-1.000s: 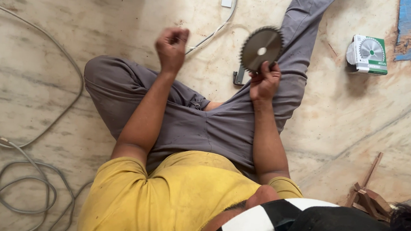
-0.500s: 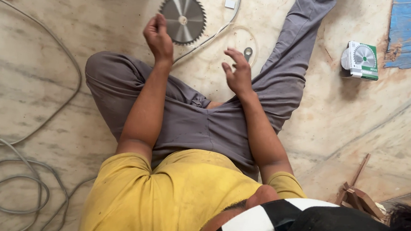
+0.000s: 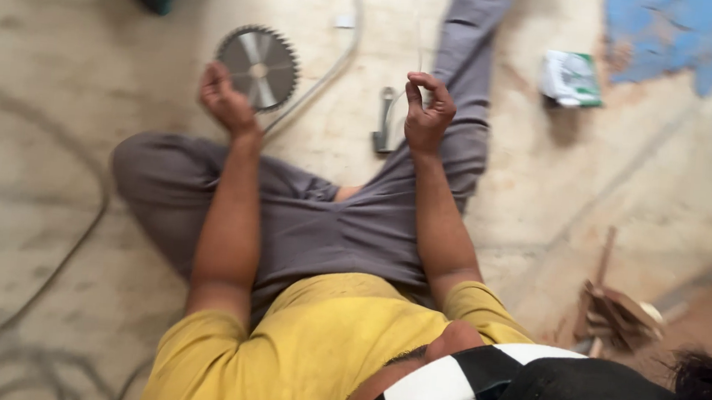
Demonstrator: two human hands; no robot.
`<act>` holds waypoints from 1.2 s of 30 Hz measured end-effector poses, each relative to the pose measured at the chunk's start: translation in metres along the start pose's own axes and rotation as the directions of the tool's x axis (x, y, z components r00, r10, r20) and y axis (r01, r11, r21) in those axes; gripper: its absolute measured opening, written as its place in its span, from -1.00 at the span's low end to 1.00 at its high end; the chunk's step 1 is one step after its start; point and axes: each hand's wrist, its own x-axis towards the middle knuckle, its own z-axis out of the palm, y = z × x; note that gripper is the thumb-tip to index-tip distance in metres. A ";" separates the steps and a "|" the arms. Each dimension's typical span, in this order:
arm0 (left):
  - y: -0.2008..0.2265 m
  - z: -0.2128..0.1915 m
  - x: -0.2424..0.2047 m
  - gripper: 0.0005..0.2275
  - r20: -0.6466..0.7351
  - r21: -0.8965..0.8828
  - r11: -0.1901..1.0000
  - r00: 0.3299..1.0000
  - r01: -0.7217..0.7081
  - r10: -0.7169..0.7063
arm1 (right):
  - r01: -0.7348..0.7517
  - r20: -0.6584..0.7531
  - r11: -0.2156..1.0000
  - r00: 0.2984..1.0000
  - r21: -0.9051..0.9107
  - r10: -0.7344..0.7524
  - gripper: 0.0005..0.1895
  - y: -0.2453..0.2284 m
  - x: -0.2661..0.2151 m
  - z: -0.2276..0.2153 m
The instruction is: The person unpacks a new circular saw blade from its packaging, removes the protective plastic, and installs it onto a circular saw. They use a wrench to tighten the blade onto the saw's arbor while sitting on the floor.
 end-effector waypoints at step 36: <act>0.065 0.028 -0.045 -0.63 0.182 0.117 0.993 0.983 -0.018 -0.004 | -0.288 -0.082 0.572 0.842 0.768 0.534 -0.77 -0.070 -0.025 -0.096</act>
